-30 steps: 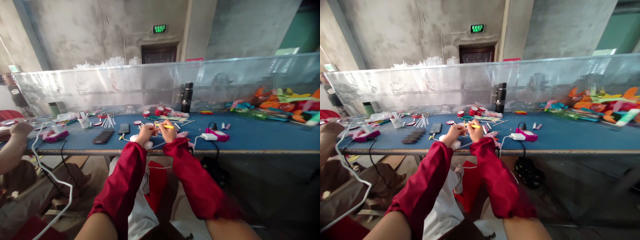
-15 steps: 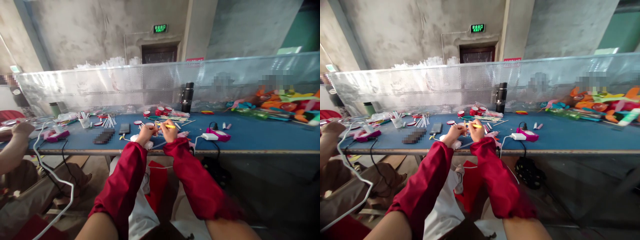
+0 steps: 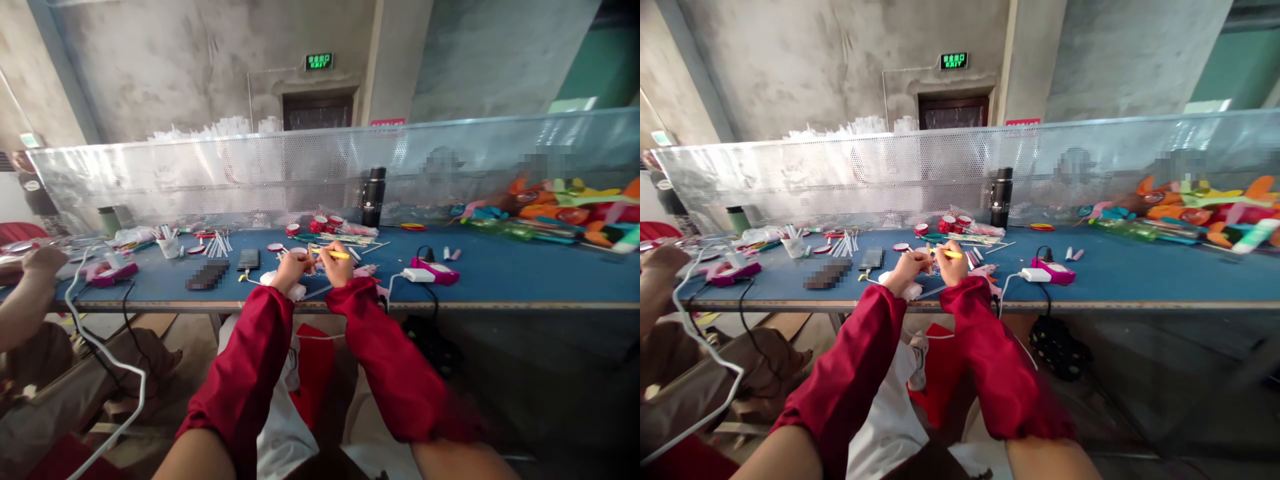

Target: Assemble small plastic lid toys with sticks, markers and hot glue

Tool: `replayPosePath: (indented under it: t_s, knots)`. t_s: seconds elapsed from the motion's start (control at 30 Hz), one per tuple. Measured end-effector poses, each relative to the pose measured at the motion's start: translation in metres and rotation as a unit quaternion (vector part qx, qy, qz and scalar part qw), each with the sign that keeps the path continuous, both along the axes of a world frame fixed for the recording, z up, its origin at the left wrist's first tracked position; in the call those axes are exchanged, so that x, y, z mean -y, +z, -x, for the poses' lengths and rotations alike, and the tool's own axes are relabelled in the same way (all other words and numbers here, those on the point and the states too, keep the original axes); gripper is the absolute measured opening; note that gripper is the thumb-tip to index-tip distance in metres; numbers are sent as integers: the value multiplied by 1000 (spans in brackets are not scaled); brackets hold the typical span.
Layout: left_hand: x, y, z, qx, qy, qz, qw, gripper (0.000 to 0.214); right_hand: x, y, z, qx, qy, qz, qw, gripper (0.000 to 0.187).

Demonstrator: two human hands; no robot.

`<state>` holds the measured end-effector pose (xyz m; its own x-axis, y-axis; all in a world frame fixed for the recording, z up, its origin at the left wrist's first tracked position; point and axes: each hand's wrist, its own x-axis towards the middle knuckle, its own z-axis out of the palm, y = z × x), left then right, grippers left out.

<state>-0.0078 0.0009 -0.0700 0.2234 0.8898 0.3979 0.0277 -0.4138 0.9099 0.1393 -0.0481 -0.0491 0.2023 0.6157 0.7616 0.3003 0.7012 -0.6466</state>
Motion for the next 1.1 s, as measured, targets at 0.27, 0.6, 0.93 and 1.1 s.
replayPosePath:
  t_s: [0.27, 0.6, 0.93, 1.1]
  knots:
    - [8, 5, -3, 6, -7, 1, 1000, 41, -1, -1, -1, 21, -4, -13, 1000, 22]
    - [30, 21, -4, 2, 0, 9, 1000, 47, -1, -1, 0, 14, -4, -4, 1000, 22]
    - [28, 19, -4, -13, 20, 2, 1000, 47, -1, -1, 0, 4, -5, 7, 1000, 22]
    - [25, 16, -3, -26, 11, -3, 1000, 48, -1, -1, 0, 18, 2, 8, 1000, 23]
